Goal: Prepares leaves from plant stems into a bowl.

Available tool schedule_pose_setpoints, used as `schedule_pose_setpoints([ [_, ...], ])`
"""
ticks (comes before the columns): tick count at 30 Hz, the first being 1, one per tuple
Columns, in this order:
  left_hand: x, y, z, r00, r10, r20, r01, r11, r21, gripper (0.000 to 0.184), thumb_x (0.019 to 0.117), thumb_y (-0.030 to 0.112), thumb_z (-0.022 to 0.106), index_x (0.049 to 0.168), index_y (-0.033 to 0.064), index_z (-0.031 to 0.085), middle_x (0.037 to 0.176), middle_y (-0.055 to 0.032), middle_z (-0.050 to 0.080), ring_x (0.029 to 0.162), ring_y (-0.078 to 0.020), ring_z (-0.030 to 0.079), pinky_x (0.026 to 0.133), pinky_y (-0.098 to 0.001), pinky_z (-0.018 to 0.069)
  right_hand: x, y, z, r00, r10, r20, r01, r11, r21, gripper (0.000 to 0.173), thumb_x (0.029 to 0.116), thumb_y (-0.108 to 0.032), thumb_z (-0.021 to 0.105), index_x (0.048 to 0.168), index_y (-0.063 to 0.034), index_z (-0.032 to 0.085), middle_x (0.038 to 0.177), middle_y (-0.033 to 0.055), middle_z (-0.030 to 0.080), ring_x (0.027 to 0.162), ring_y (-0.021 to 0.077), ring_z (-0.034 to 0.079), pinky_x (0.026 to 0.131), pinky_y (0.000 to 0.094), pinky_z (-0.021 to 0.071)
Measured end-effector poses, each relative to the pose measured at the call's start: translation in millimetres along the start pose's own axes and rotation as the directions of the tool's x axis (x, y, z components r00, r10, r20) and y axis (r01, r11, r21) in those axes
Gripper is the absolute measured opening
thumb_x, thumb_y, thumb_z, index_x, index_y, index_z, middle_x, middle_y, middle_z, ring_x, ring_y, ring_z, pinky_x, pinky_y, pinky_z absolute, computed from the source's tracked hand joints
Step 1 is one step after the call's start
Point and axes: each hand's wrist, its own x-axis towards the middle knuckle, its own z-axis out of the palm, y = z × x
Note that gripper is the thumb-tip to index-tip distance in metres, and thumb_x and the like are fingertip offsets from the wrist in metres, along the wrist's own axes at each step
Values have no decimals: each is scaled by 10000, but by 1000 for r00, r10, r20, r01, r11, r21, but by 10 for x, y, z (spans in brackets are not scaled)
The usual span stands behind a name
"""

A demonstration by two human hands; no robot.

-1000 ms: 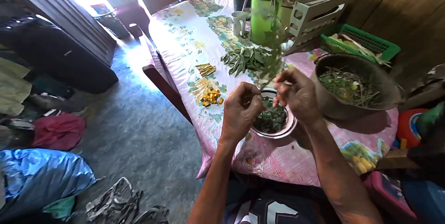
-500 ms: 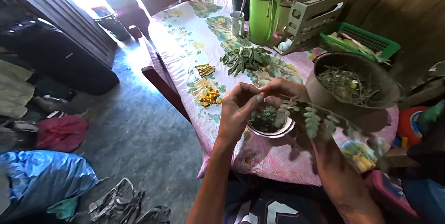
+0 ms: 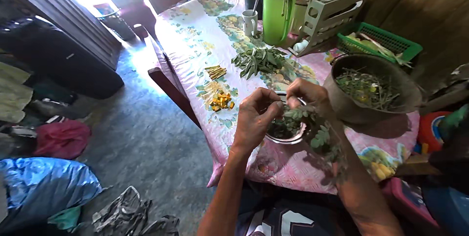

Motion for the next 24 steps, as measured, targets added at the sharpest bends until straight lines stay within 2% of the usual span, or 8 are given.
schedule_pose_setpoints([
  [5, -3, -37, -30, 999, -39, 28, 41, 997, -63, 121, 961, -12, 632, 1079, 13, 633, 911, -118, 679, 744, -184, 688, 702, -325, 620, -210, -324, -862, 932, 266, -247, -360, 761, -540, 351, 1078, -359, 487, 1028, -48, 639, 888, 60, 620, 774, 101, 611, 700, 262, 526],
  [7, 0, -60, -17, 998, -52, 24, 54, 995, -88, 114, 962, -10, 633, 1074, 14, 635, 904, -118, 682, 735, -181, 690, 695, -321, 621, -447, -159, -1269, 828, 425, -366, -559, 576, -597, 390, 1074, -362, 509, 1160, -3, 635, 975, 222, 659, 839, 357, 664, 741, 560, 528],
  [9, 8, -97, 26, 997, -71, 23, 73, 990, -124, 109, 967, -1, 637, 1074, 14, 648, 901, -121, 686, 740, -182, 692, 699, -324, 619, -650, 7, -1454, 739, 471, -481, -673, 507, -538, 444, 1054, -360, 542, 1334, -20, 602, 1092, 286, 673, 935, 481, 663, 814, 704, 492],
  [11, 26, -125, 82, 995, -98, 23, 101, 985, -139, 108, 975, 21, 641, 1081, 15, 656, 918, -128, 691, 765, -195, 703, 692, -336, 624, -659, -46, -1330, 757, 373, -536, -643, 573, -509, 413, 1050, -407, 557, 1314, -99, 635, 1000, 145, 700, 820, 296, 683, 719, 512, 559],
  [14, 53, -122, 131, 992, -128, 13, 129, 984, -126, 106, 979, 45, 644, 1079, 24, 671, 926, -124, 698, 792, -196, 705, 678, -326, 617, -372, -337, -821, 855, 262, -449, -373, 911, -179, 253, 1075, -267, 515, 1193, -79, 637, 856, -26, 618, 668, 34, 597, 595, 197, 537],
  [17, 71, -94, 132, 990, -141, -5, 139, 982, -131, 101, 975, 49, 651, 1069, 36, 681, 927, -109, 696, 790, -179, 697, 671, -315, 610, -178, -200, -469, 943, 65, -325, -31, 994, 109, 184, 1041, -211, 583, 1154, -85, 655, 946, -29, 674, 744, 48, 646, 659, 221, 584],
  [21, 70, -42, 114, 988, -152, -36, 143, 974, -173, 94, 960, 49, 677, 1052, 45, 695, 900, -77, 679, 745, -128, 659, 651, -265, 583, -18, -106, -143, 999, -41, -26, 40, 999, -28, 286, 906, -134, 739, 1158, -6, 697, 1041, 67, 692, 871, 78, 664, 791, 252, 594],
  [24, 54, -29, 72, 986, -165, -33, 156, 971, -180, 97, 948, 40, 688, 1042, 61, 691, 892, -61, 682, 729, -97, 639, 639, -230, 554, 11, -171, 4, 997, -76, 9, 76, 997, -9, 328, 865, -56, 776, 1172, 24, 693, 1082, 94, 693, 914, 113, 679, 813, 269, 607],
])
